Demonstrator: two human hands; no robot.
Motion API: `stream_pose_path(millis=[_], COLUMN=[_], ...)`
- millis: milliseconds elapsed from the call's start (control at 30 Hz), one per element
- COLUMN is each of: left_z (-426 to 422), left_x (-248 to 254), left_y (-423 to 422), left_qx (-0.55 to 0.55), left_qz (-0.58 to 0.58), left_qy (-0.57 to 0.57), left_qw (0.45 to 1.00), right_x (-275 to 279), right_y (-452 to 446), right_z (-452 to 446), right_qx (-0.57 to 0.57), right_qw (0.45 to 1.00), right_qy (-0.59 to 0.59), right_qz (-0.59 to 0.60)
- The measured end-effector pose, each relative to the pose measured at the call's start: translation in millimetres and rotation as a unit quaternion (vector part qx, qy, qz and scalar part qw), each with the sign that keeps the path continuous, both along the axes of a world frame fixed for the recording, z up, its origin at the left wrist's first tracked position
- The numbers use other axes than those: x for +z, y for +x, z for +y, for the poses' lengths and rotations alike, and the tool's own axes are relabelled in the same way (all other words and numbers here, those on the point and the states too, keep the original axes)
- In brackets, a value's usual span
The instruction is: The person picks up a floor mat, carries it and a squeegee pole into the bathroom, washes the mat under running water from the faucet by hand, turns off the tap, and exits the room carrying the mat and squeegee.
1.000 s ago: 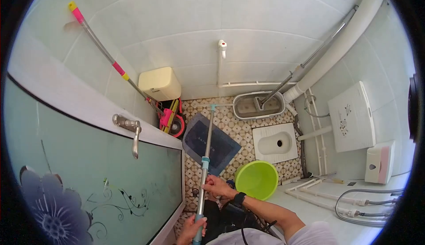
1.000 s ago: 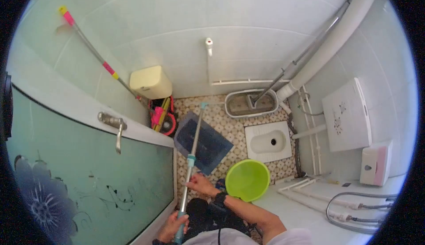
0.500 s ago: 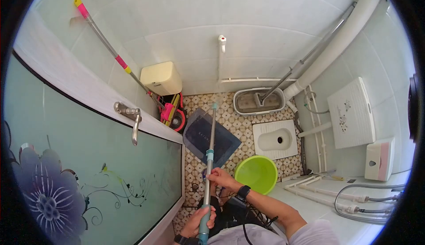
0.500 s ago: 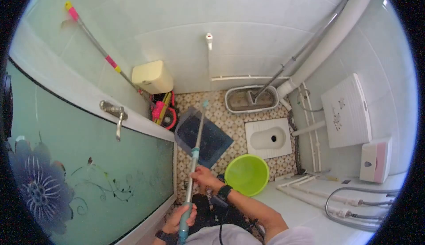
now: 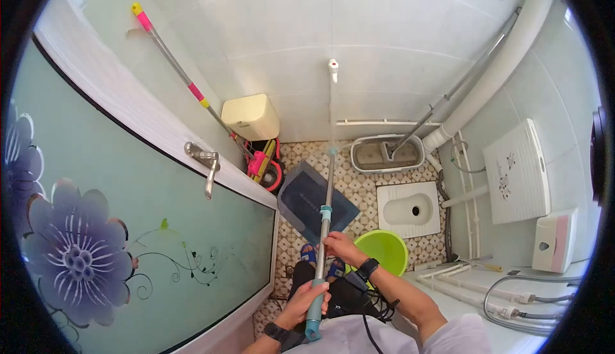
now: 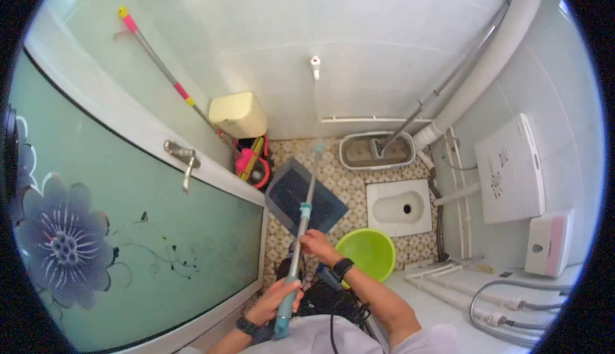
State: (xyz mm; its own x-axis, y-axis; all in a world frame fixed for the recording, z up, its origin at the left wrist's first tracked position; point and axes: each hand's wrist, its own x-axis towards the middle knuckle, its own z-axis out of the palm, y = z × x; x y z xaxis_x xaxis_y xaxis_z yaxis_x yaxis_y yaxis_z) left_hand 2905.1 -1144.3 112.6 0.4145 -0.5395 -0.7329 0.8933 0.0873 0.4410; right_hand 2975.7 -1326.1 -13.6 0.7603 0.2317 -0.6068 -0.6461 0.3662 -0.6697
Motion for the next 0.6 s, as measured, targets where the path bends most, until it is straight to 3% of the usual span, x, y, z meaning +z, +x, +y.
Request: stream_pose_path(millis=[133, 167, 300, 533, 600], left_z=[-8.1, -9.8, -19.9, -14.8, -19.5], left_x=[-10.2, -13.8, -17.9, -47.0, -33.7], left_y=[9.4, 9.3, 22.8, 33.2, 39.5], left_qx=[-0.013, -0.014, -0.009, -0.016, 0.01], left_qz=[-0.004, -0.003, -0.009, -0.053, -0.034], left_qy=[-0.001, -0.003, -0.025, 0.026, 0.016], left_qw=[1.0, 1.0, 1.0, 0.998, 0.999], right_x=[33.3, -6.0, -6.2, -32.6, -3.8], right_y=[6.5, 7.9, 19.5, 46.4, 51.2], right_z=[-14.7, -18.5, -35.9, -27.4, -12.5], right_qx=[0.023, 0.039, 0.041, 0.041, -0.005], right_qw=[0.999, 0.998, 0.996, 0.999, 1.0], right_qy=[-0.016, -0.045, -0.075, 0.018, 0.012], right_qz=[0.022, 0.008, -0.008, -0.006, 0.025])
